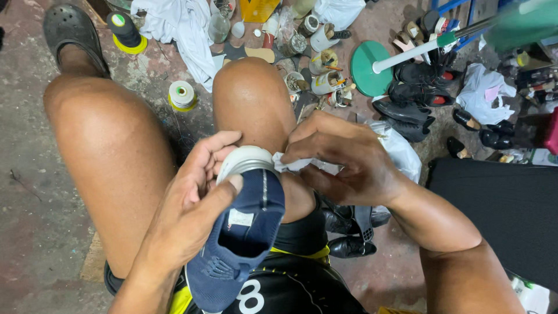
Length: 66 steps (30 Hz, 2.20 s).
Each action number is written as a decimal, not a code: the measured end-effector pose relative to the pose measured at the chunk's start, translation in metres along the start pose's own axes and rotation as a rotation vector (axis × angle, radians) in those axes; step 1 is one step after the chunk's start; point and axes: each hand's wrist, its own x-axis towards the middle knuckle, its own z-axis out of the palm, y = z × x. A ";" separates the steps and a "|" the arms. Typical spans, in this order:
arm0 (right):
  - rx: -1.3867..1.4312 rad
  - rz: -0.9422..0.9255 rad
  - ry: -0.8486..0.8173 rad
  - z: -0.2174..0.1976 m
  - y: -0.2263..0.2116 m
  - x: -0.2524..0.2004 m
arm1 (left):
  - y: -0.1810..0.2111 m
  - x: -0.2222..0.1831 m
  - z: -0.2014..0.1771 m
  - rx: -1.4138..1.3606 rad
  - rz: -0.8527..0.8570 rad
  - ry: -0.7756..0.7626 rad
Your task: The person cleans the white midsole of a blue sneaker using a white cloth, then picks up a pair of scissors to trim loose threads from another blue sneaker.
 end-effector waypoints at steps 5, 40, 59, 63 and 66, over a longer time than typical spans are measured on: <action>-0.004 -0.024 0.009 0.002 0.004 -0.007 | 0.000 0.000 0.012 0.356 -0.018 0.076; -0.641 -0.607 -0.477 0.010 -0.013 0.028 | -0.005 -0.003 0.015 0.819 0.182 0.172; -0.998 -0.580 -0.500 0.001 -0.041 0.025 | -0.005 0.000 0.016 0.729 0.086 0.175; -0.812 -0.536 -0.457 -0.001 -0.030 0.028 | -0.007 -0.001 0.011 0.672 0.137 0.145; -0.816 -0.549 -0.463 -0.005 -0.025 0.033 | -0.007 0.001 0.010 0.683 0.123 0.155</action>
